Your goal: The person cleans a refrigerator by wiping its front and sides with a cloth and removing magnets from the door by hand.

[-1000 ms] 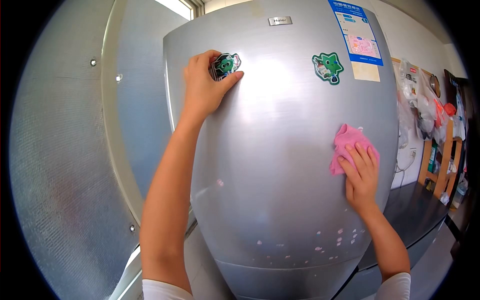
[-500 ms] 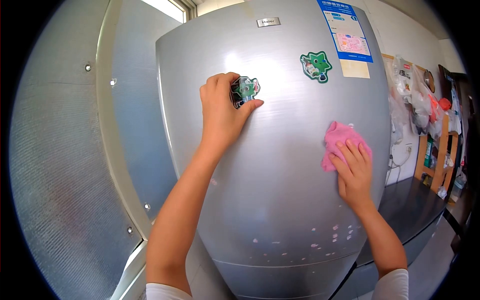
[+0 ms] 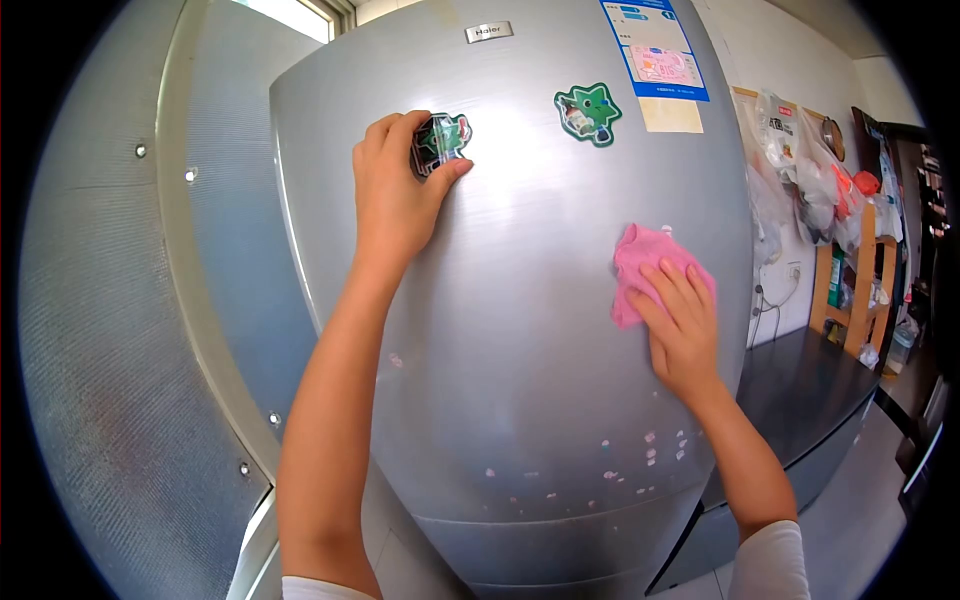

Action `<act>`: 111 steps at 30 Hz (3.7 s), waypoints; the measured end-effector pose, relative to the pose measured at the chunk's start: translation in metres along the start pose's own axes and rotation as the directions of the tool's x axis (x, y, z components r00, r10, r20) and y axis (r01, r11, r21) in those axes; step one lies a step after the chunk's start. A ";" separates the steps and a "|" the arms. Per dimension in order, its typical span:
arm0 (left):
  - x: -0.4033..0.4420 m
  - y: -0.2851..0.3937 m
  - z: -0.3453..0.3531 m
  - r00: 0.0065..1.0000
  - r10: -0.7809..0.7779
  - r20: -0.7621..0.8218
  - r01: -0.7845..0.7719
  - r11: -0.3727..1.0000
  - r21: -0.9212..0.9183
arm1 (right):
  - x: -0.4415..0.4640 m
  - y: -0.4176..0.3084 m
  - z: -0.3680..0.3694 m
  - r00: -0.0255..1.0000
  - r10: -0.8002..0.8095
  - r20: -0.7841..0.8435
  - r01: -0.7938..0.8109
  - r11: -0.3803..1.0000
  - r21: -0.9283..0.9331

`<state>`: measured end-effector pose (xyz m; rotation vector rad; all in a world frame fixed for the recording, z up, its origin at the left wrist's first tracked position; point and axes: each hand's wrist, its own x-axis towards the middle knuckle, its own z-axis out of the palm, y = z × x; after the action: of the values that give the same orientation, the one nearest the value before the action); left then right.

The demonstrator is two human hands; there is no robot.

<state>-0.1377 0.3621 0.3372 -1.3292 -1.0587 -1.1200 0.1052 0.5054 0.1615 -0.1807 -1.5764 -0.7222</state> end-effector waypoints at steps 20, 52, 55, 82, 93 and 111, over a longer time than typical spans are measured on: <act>-0.126 -0.086 -0.050 0.695 -0.719 -0.022 0.710 0.690 -0.143 | 0.055 -0.159 0.113 0.830 -0.557 -0.017 0.552 0.817 0.166; -0.216 0.003 -0.063 0.895 -0.208 0.395 0.137 0.970 0.200 | 0.072 0.097 -0.013 1.000 0.003 -0.010 -0.003 1.000 0.028; -0.217 0.004 -0.063 0.898 -0.214 0.385 0.152 0.971 0.187 | 0.073 0.072 -0.004 0.986 0.078 -0.147 -0.075 0.997 0.024; -0.230 0.005 -0.061 0.892 -0.231 0.388 0.146 0.961 0.237 | 0.084 0.116 -0.012 0.956 0.248 -0.157 -0.216 0.957 0.195; -0.232 0.009 -0.061 0.896 -0.236 0.377 0.147 0.957 0.250 | -0.198 -0.032 -0.030 0.902 0.410 0.138 -0.419 0.907 0.042; -0.233 0.009 -0.059 0.893 -0.254 0.373 0.196 0.963 0.186 | 0.033 -0.009 0.031 0.982 0.180 0.057 -0.188 0.956 0.224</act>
<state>-0.1715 0.3031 0.1067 -1.3715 -1.5964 -0.9372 0.0695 0.5049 0.1905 -0.1685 -1.6389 -0.3908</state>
